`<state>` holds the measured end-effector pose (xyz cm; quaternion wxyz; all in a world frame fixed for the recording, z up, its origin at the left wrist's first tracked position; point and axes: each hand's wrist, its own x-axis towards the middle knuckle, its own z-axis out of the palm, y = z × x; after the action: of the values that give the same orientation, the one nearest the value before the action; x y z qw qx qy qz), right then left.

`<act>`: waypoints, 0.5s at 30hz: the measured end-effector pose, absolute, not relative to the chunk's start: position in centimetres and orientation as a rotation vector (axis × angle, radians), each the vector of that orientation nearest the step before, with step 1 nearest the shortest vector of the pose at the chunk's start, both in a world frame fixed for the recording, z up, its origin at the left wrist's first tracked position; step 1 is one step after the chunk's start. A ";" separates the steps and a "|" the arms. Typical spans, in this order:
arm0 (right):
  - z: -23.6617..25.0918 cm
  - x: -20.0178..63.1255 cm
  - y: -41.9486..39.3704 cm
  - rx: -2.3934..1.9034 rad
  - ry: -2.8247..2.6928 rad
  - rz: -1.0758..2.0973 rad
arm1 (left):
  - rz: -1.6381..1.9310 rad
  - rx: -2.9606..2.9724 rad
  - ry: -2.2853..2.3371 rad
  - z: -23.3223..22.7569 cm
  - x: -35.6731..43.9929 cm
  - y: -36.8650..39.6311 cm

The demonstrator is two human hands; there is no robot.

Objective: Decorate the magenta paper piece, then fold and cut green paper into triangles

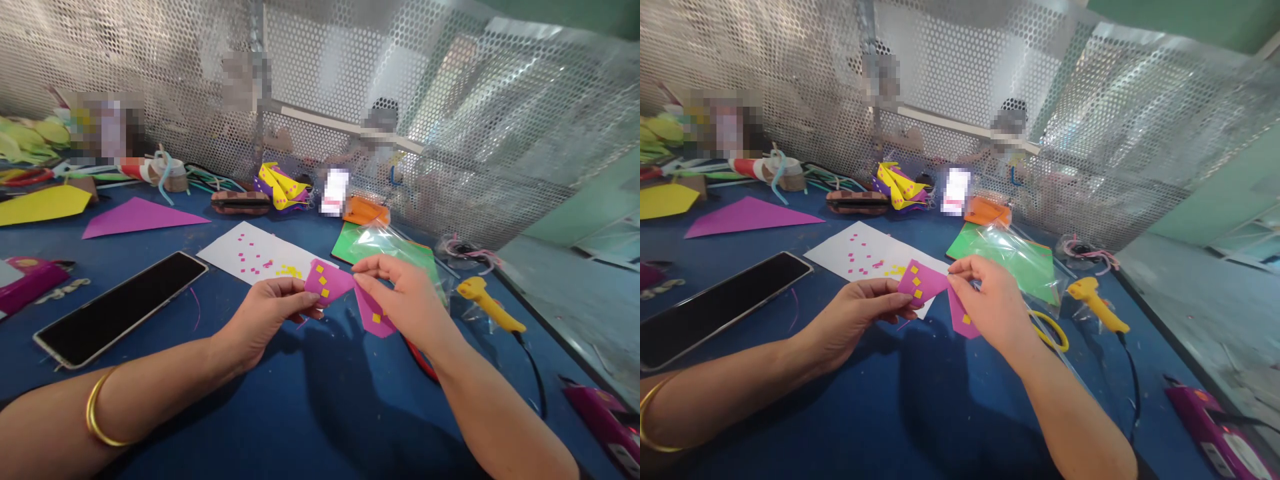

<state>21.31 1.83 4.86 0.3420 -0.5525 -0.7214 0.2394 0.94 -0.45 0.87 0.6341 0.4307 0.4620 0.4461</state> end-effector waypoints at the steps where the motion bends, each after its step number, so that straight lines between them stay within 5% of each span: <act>1: 4.8 21.3 1.8 -1.439 -1.856 0.678 | 1.015 0.987 1.051 0.8 0.9 -0.4; 15: 4.3 20.4 1.3 -1.477 -1.741 0.807 | 1.009 1.003 1.115 0.9 0.8 -0.3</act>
<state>20.36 1.27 4.32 0.3522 -0.5709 -0.6728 0.3119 0.82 -0.30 0.95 0.6186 0.4361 0.4846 0.4386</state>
